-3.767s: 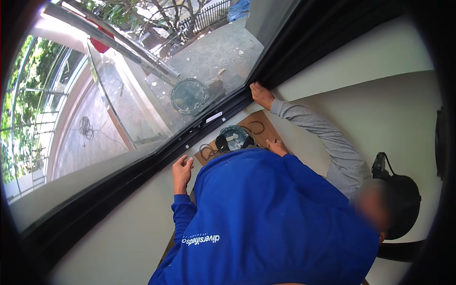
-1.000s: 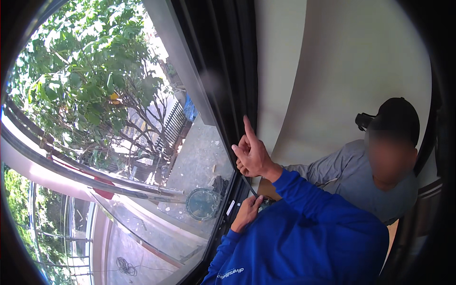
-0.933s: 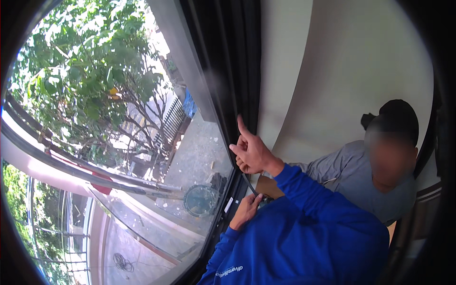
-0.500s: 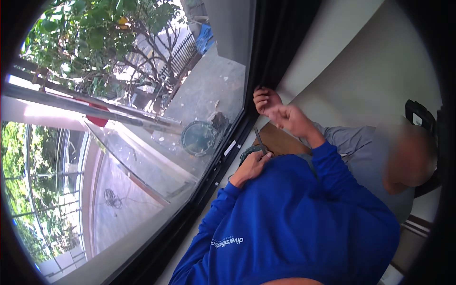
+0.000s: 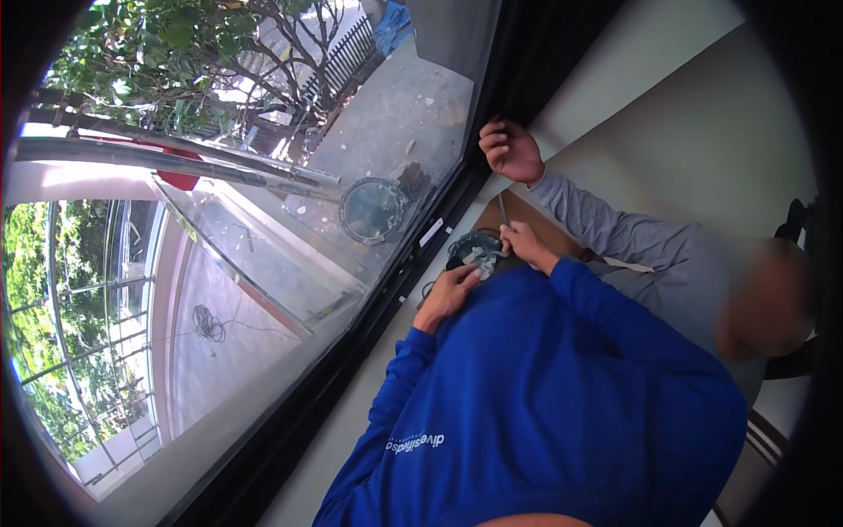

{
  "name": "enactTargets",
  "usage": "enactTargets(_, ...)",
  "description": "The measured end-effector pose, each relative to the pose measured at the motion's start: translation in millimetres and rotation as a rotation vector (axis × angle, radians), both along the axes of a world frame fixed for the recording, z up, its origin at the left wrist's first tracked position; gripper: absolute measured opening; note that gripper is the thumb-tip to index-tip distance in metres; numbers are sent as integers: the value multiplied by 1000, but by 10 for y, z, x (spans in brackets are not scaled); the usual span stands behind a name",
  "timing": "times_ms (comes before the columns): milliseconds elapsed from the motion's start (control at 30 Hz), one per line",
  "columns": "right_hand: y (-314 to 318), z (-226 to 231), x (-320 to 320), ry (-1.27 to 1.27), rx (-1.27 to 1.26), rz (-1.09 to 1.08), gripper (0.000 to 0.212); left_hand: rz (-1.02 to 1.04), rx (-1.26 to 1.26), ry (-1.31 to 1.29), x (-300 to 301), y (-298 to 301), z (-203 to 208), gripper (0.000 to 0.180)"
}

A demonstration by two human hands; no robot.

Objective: Installing a rubber gasket seal around the frame of a large glass window.

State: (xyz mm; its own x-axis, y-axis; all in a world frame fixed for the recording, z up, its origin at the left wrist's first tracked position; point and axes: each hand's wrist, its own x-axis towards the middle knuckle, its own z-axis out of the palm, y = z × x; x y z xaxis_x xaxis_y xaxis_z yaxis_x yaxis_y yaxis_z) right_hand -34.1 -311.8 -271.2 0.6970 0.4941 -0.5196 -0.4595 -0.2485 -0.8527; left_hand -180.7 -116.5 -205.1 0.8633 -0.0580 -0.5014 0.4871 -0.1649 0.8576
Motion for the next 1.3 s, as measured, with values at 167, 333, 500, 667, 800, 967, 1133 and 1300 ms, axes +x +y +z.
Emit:
enactTargets(167,0,26,150,-182,-639,259,42,575,-70,292,-816,298,-658,43)
enactTargets(333,43,-541,1037,-99,216,101,36,1149,-43,305,-1588,451,-982,33)
enactTargets(500,390,-155,1694,706,929,240,20,1769,747,-122,-2236,453,-330,21)
enactTargets(667,170,-875,1684,606,650,228,17,2033,1251,-2,-2522,453,597,37)
enactTargets(800,-48,-1336,1596,381,340,208,17,2085,1250,-28,-2613,485,965,41)
enactTargets(967,4,-1563,1482,346,174,289,22,2018,1317,102,-2832,573,1052,45)
enactTargets(1133,-661,-2500,948,-9,-637,560,31,2009,1231,103,-2677,824,896,47)
enactTargets(1300,-324,-1581,457,-125,-891,683,52,2005,1258,121,-2802,686,1058,47)
